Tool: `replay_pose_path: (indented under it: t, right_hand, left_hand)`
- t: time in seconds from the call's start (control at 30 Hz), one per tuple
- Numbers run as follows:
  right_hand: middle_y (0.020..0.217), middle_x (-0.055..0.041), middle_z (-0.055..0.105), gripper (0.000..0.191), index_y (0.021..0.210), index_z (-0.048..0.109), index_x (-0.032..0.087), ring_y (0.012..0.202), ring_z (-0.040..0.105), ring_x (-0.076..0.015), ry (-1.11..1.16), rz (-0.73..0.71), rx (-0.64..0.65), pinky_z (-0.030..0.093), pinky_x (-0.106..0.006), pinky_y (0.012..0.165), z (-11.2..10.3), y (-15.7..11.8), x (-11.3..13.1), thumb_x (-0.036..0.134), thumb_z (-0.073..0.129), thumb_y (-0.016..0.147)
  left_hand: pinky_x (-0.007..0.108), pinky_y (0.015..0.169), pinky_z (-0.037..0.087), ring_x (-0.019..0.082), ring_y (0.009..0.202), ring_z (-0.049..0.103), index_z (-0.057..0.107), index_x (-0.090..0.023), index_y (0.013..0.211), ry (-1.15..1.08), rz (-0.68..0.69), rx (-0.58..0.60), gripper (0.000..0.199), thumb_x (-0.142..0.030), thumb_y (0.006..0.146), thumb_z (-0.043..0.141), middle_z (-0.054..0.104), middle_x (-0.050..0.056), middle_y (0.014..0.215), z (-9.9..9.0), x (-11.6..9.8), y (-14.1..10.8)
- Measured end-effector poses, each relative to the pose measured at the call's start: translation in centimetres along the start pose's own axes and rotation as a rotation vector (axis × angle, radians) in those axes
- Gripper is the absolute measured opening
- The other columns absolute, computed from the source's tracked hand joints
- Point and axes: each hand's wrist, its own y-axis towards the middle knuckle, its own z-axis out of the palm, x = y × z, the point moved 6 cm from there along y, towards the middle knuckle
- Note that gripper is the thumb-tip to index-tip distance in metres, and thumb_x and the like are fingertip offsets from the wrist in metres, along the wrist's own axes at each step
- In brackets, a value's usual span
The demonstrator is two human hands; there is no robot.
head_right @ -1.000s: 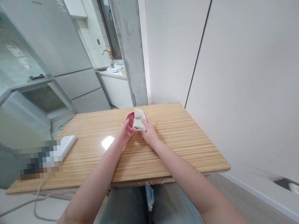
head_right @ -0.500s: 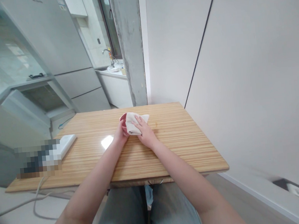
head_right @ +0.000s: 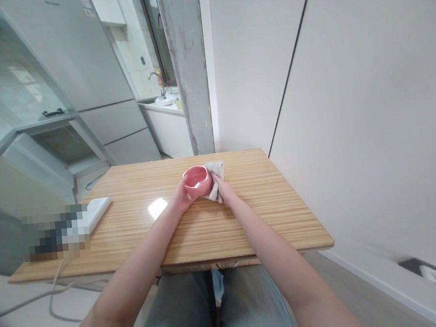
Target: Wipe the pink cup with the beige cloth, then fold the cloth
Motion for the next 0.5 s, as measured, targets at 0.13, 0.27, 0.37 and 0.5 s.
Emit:
replay_pose_path:
  t: [0.13, 0.27, 0.37, 0.5]
  right_hand:
    - [0.101, -0.0052, 0.073, 0.029, 0.097, 0.070, 0.022, 0.104, 0.066, -0.0221, -0.038, 0.064, 0.011, 0.048, -0.039, 0.099, 1.2, -0.9, -1.1, 0.044, 0.063, 0.079]
    - [0.101, -0.0036, 0.073, 0.032, 0.096, 0.069, 0.021, 0.104, 0.065, -0.0208, 0.026, 0.040, -0.023, 0.049, -0.037, 0.096, 0.6, -0.4, -1.3, 0.047, 0.062, 0.078]
    - [0.100, -0.0027, 0.073, 0.031, 0.095, 0.069, 0.021, 0.104, 0.066, -0.0196, 0.056, 0.023, -0.126, 0.049, -0.036, 0.096, -1.0, 0.5, -1.0, 0.046, 0.061, 0.078]
    - [0.098, -0.0045, 0.074, 0.029, 0.092, 0.069, 0.019, 0.099, 0.067, -0.0205, 0.025, 0.105, -0.158, 0.050, -0.037, 0.094, -1.9, 0.9, -0.9, 0.043, 0.058, 0.081]
  left_hand:
    - [0.038, 0.105, 0.043, 0.022, 0.123, 0.053, 0.058, -0.014, 0.122, -0.036, 0.111, 0.044, 0.041, -0.038, 0.090, 0.048, 0.062, 0.010, 0.125, 0.2, -1.2, 0.0]
    - [0.041, 0.098, 0.048, 0.024, 0.120, 0.055, 0.059, -0.017, 0.119, 0.049, 0.008, 0.061, 0.051, -0.055, 0.090, 0.042, 0.062, 0.011, 0.124, 0.5, -1.0, -0.5]
    - [0.043, 0.090, 0.052, 0.027, 0.114, 0.059, 0.060, -0.018, 0.118, 0.189, -0.150, 0.030, 0.053, -0.058, 0.085, 0.049, 0.064, 0.012, 0.121, 0.5, 0.1, -1.2]
    - [0.042, 0.090, 0.052, 0.027, 0.112, 0.059, 0.061, -0.020, 0.119, 0.315, -0.179, 0.055, 0.045, -0.042, 0.079, 0.064, 0.064, 0.010, 0.121, 0.7, 1.0, -1.5]
